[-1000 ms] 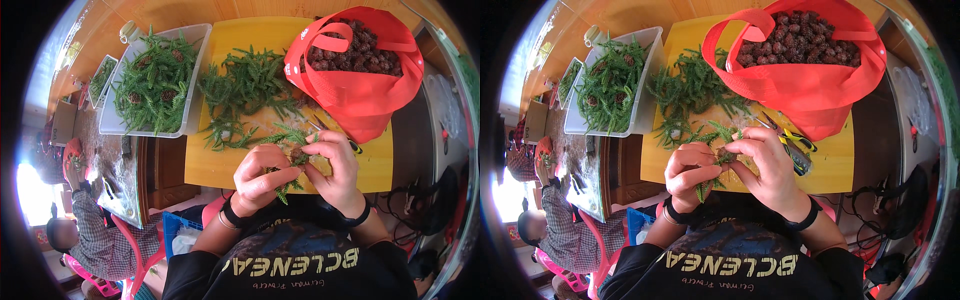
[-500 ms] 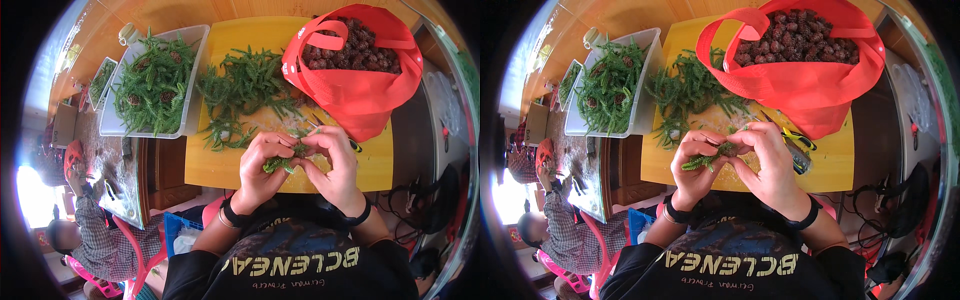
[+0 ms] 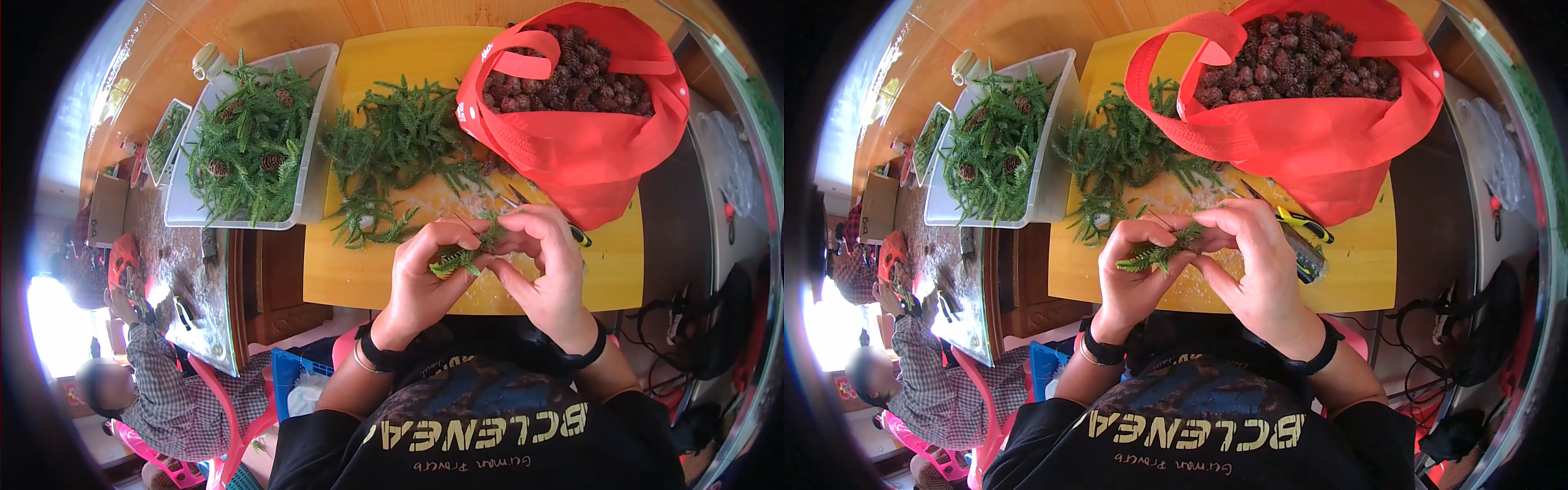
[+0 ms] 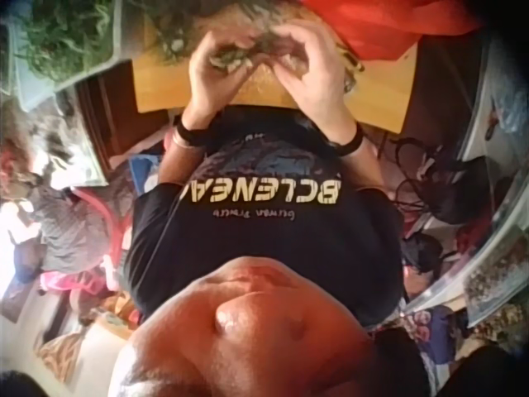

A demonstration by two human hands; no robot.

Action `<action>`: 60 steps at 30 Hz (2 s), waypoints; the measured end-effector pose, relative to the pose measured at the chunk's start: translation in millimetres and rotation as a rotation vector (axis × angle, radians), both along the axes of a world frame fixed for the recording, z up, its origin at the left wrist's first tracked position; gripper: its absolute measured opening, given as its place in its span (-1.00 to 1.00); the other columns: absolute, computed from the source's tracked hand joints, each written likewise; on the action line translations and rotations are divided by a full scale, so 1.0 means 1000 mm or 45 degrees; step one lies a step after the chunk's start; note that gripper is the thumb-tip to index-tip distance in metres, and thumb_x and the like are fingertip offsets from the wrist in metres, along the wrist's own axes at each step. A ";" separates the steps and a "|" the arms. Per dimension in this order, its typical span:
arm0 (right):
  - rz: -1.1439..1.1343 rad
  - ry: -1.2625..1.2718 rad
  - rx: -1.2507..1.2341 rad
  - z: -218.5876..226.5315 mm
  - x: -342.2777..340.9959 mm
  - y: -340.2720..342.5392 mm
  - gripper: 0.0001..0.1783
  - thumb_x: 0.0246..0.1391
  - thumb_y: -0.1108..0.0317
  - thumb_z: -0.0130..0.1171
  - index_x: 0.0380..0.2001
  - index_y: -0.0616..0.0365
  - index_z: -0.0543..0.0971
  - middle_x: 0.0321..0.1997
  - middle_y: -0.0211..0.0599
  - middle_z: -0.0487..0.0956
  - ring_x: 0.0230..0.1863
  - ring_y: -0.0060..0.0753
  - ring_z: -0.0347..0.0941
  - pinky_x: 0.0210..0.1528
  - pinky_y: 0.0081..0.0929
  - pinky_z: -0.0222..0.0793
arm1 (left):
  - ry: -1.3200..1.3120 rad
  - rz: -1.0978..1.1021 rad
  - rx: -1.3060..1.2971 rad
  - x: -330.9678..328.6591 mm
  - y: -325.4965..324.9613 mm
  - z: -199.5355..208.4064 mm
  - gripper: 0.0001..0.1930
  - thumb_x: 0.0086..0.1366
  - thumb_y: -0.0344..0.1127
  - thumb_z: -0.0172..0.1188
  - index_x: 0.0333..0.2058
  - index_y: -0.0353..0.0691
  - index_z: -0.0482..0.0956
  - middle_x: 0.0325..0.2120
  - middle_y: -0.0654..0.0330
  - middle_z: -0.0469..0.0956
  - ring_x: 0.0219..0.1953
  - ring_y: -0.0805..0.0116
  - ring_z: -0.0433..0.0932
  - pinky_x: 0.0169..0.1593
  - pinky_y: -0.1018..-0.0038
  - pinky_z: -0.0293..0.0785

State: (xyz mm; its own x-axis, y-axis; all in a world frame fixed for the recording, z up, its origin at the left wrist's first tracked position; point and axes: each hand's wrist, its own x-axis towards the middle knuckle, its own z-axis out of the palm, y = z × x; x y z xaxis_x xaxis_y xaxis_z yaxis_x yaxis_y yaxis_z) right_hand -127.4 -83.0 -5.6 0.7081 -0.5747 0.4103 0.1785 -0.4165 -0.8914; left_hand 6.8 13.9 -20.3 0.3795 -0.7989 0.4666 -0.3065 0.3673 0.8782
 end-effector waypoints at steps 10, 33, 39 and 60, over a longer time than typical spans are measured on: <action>-0.028 -0.105 -0.075 0.000 0.001 0.002 -0.39 -0.23 0.85 0.13 -0.03 0.27 0.31 0.00 -0.13 0.28 -0.23 -0.37 0.51 -0.18 -0.54 0.50 | -0.096 0.076 -0.076 -0.007 0.002 0.001 -0.66 0.01 -0.70 0.22 -0.30 -0.29 0.30 -0.18 -0.12 0.48 -0.15 0.23 0.50 -0.09 0.39 0.46; 0.430 0.285 0.345 0.051 -0.005 -0.034 -0.46 -0.13 0.61 0.15 0.03 0.28 0.36 -0.34 -0.39 0.52 -0.27 -0.60 0.43 -0.17 -0.59 0.32 | -0.204 0.105 0.009 -0.012 0.005 0.010 -0.68 -0.12 -0.53 0.42 -0.39 -0.28 0.44 -0.38 0.10 0.59 -0.32 0.38 0.58 -0.24 0.49 0.52; 0.531 0.298 0.351 0.056 -0.008 -0.040 -0.51 -0.09 0.65 0.09 0.00 0.27 0.38 -0.30 -0.38 0.50 -0.22 -0.60 0.42 -0.14 -0.62 0.31 | -0.001 0.110 -0.024 -0.018 0.002 0.007 -0.72 -0.07 -0.52 0.38 -0.38 -0.25 0.46 -0.42 0.20 0.58 -0.40 0.47 0.58 -0.34 0.56 0.50; 0.718 0.536 0.445 0.057 -0.003 -0.060 -0.86 -0.07 0.57 0.13 -0.36 0.23 0.49 -0.22 -0.37 0.39 -0.24 -0.61 0.35 -0.21 -0.64 0.27 | 0.212 0.036 0.163 -0.018 0.002 0.012 -0.72 -0.07 -0.48 0.40 -0.36 -0.26 0.50 -0.45 0.25 0.57 -0.38 0.56 0.54 -0.27 0.60 0.48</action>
